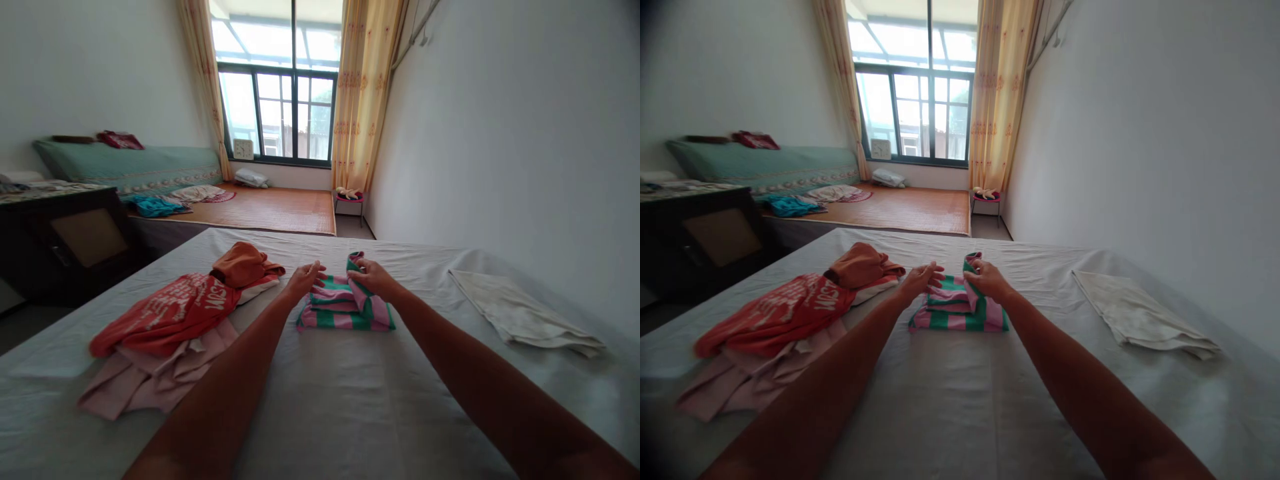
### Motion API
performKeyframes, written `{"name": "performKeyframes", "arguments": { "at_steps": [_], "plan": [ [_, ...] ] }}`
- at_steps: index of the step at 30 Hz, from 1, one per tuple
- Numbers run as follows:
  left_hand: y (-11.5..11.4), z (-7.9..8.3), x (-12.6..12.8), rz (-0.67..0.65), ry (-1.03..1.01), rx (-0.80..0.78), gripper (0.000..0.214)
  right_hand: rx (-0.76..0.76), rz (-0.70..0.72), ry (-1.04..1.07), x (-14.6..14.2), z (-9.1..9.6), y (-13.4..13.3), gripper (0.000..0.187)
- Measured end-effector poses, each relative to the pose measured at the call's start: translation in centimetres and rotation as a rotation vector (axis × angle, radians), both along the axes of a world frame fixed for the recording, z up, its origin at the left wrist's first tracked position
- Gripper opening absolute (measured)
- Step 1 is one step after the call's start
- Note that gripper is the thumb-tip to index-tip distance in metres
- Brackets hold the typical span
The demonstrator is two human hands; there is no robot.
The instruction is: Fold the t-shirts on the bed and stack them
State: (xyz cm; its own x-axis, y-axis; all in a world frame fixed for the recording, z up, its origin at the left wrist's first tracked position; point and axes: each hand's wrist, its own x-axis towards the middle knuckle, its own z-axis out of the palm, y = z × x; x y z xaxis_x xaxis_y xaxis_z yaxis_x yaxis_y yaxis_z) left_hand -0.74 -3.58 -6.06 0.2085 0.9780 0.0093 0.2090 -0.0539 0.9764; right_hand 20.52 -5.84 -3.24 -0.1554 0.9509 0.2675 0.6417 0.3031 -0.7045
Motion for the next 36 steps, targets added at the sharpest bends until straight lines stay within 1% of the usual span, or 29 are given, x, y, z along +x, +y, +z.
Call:
{"name": "performKeyframes", "arguments": {
  "at_steps": [1,2,3,4,6,7,8,9,10,12,14,16,17,19,21,23,24,26,29,31,33,36],
  "plan": [
    [-0.1,0.0,-0.1,-0.024,-0.044,-0.063,0.057,0.015,0.018,-0.009,-1.6,-0.4,0.1,0.024],
    [-0.2,0.1,-0.3,-0.040,-0.066,-0.112,0.058,-0.004,0.049,-0.002,-3.0,-0.7,0.1,0.025],
    [-0.2,0.1,-0.4,-0.047,-0.071,-0.143,0.059,-0.062,0.098,0.026,-4.1,-1.0,0.0,0.026],
    [-0.3,0.0,-0.6,-0.040,-0.061,-0.155,0.061,-0.153,0.158,0.072,-4.8,-1.2,0.0,0.030],
    [-0.1,-0.2,-1.1,-0.004,-0.016,-0.129,0.063,-0.342,0.263,0.212,-5.5,-1.2,-0.1,0.040],
    [0.0,-0.4,-1.4,0.009,0.015,-0.088,0.066,-0.390,0.286,0.280,-5.4,-1.2,-0.1,0.044],
    [0.2,-0.7,-1.6,0.012,0.054,-0.032,0.072,-0.389,0.274,0.322,-5.2,-1.2,-0.1,0.046],
    [0.4,-1.0,-1.9,0.006,0.108,0.035,0.079,-0.339,0.242,0.322,-4.7,-1.2,0.0,0.046],
    [0.6,-1.3,-2.2,-0.006,0.183,0.106,0.084,-0.255,0.206,0.272,-4.1,-1.4,0.0,0.045],
    [1.1,-1.8,-2.7,-0.039,0.385,0.236,0.084,-0.060,0.170,0.033,-2.8,-2.3,-0.2,0.042],
    [1.3,-2.0,-3.1,-0.072,0.609,0.309,0.078,0.084,0.179,-0.261,-1.2,-3.8,-0.5,0.038],
    [1.4,-2.1,-3.3,-0.106,0.776,0.357,0.070,0.131,0.167,-0.449,0.4,-5.4,-0.8,0.037],
    [1.4,-2.1,-3.3,-0.107,0.827,0.381,0.066,0.134,0.132,-0.484,1.2,-6.0,-0.8,0.039],
    [1.2,-2.0,-3.1,-0.080,0.874,0.410,0.056,0.134,0.003,-0.472,2.8,-6.7,-0.6,0.041],
    [0.9,-1.9,-2.9,-0.051,0.884,0.403,0.048,0.093,-0.134,-0.382,4.0,-6.7,-0.2,0.041],
    [0.6,-1.8,-2.5,-0.050,0.897,0.387,0.045,-0.026,-0.230,-0.235,4.7,-6.2,0.0,0.047],
    [0.4,-1.7,-2.4,-0.055,0.907,0.387,0.044,-0.107,-0.253,-0.140,4.9,-5.9,0.0,0.052],
    [0.1,-1.5,-2.2,-0.055,0.928,0.389,0.043,-0.295,-0.233,0.075,4.8,-5.3,-0.2,0.055],
    [-0.3,-1.3,-2.1,-0.058,0.929,0.395,0.043,-0.575,-0.090,0.372,4.1,-4.7,-0.7,0.046],
    [-0.3,-1.2,-2.2,-0.068,0.913,0.403,0.043,-0.702,-0.026,0.500,3.5,-4.5,-1.0,0.044],
    [-0.3,-1.3,-2.3,-0.080,0.892,0.409,0.043,-0.715,-0.003,0.610,2.9,-4.2,-1.3,0.041],
    [0.1,-1.7,-2.4,-0.076,0.819,0.416,0.046,-0.584,0.080,0.769,2.4,-3.2,-2.1,0.036]
  ]
}}
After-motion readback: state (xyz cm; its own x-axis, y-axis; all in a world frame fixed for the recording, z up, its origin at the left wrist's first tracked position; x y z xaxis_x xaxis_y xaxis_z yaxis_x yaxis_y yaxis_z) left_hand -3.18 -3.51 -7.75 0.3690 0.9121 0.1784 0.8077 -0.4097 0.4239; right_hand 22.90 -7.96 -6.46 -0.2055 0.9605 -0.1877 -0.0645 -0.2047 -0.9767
